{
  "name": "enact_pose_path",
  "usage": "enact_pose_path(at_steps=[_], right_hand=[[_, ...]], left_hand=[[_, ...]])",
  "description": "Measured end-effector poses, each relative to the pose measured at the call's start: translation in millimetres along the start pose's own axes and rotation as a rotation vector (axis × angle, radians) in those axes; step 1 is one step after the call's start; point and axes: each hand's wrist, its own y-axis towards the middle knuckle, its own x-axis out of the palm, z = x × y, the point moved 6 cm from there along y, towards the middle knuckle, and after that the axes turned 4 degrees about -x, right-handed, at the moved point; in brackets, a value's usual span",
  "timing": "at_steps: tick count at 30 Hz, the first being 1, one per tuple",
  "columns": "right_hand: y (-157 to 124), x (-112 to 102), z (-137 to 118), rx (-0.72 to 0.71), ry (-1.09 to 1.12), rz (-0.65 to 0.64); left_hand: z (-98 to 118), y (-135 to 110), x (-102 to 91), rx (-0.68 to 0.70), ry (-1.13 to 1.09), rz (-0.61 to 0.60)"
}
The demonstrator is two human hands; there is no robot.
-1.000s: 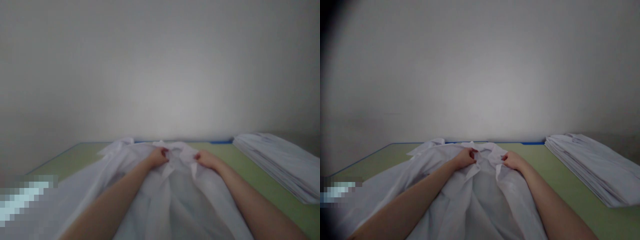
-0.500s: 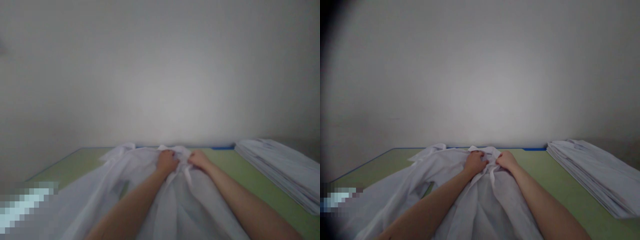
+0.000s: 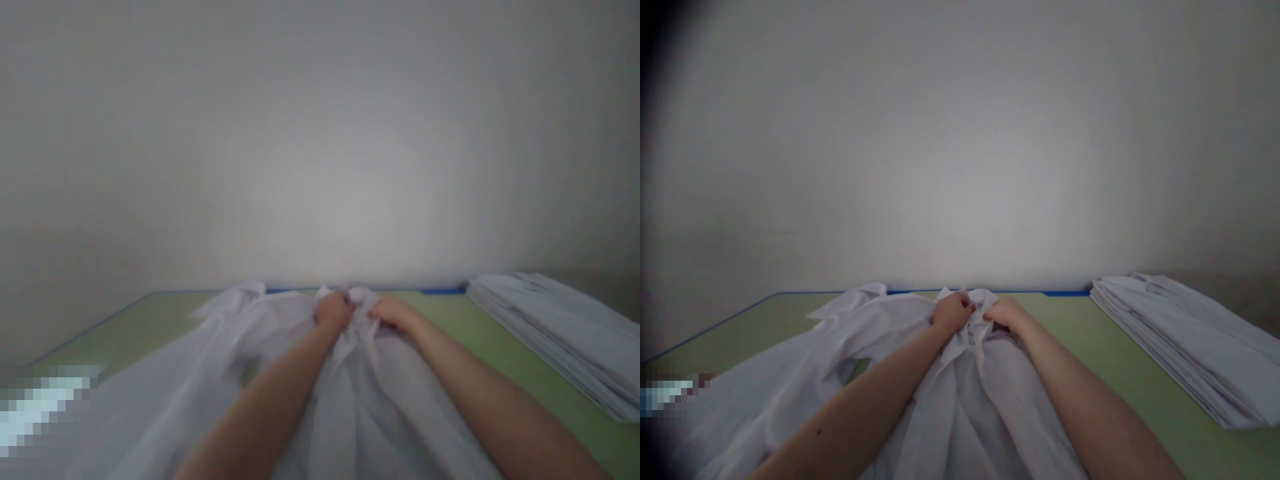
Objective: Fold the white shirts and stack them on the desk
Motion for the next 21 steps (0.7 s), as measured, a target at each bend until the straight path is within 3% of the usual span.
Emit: enact_pose_path(at_steps=[6,10,13,15,21], right_hand=[[-4,-19,18,0.127,0.278,0.046],[-17,-16,18,0.086,0.417,-0.060],[-22,-3,10,0.010,0.259,-0.220],[-22,5,7,-0.027,0.065,-0.245],[-16,8,9,-0.001,-0.302,0.051]], left_hand=[[5,-8,-3.0,0.063,-0.024,0.014],[10,-10,-6.8,0.111,-0.037,0.001],[14,-10,-7.8,0.179,0.000,0.016],[16,-10,-6.8,0.210,0.020,0.003],[22,-10,-6.1,0.235,0.027,-0.022]])
